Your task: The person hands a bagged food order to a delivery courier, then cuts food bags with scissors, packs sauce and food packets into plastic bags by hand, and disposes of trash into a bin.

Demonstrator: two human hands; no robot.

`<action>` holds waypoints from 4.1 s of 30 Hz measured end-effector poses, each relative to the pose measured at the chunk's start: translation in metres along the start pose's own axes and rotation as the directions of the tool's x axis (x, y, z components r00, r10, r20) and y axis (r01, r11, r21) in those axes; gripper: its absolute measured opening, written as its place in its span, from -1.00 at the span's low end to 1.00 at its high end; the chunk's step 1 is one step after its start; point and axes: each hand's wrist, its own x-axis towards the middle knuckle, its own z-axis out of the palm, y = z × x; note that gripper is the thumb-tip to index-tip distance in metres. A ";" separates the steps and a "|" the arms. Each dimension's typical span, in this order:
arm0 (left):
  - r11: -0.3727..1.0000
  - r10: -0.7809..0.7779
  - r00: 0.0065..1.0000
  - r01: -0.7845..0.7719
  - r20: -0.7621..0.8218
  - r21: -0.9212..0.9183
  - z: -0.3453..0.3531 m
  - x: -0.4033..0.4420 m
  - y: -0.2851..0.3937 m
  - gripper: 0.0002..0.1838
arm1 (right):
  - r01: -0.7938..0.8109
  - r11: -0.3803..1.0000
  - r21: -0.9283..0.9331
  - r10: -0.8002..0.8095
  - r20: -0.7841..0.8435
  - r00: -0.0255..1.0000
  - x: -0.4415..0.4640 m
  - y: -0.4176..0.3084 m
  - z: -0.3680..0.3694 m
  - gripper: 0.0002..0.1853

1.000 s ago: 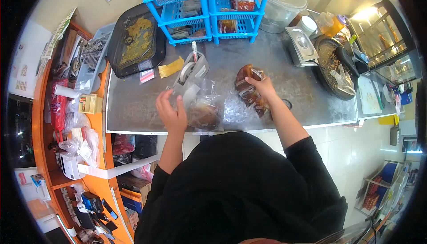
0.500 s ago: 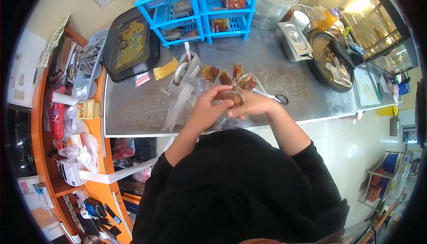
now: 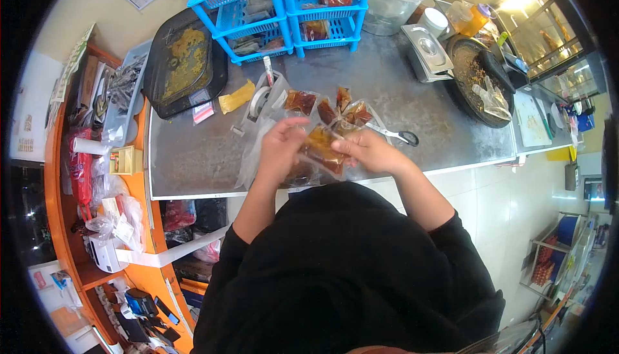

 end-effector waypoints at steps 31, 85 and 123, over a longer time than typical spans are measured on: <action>0.893 0.022 0.922 -0.192 -0.387 -0.407 0.002 -0.033 -0.012 -0.51 | 0.099 0.869 -0.486 -0.338 -0.434 0.835 0.088 -0.008 0.029 -0.72; 0.793 -0.184 0.982 0.130 -0.032 -0.595 0.043 -0.020 -0.008 -0.43 | 0.444 0.465 -0.766 -0.752 -0.077 0.654 -0.001 -0.028 0.032 -0.67; 0.970 -0.033 0.898 -0.077 -0.438 -0.231 0.049 -0.014 -0.040 -0.69 | 0.450 0.752 0.482 -0.265 -0.404 0.875 -0.011 -0.010 0.010 -0.89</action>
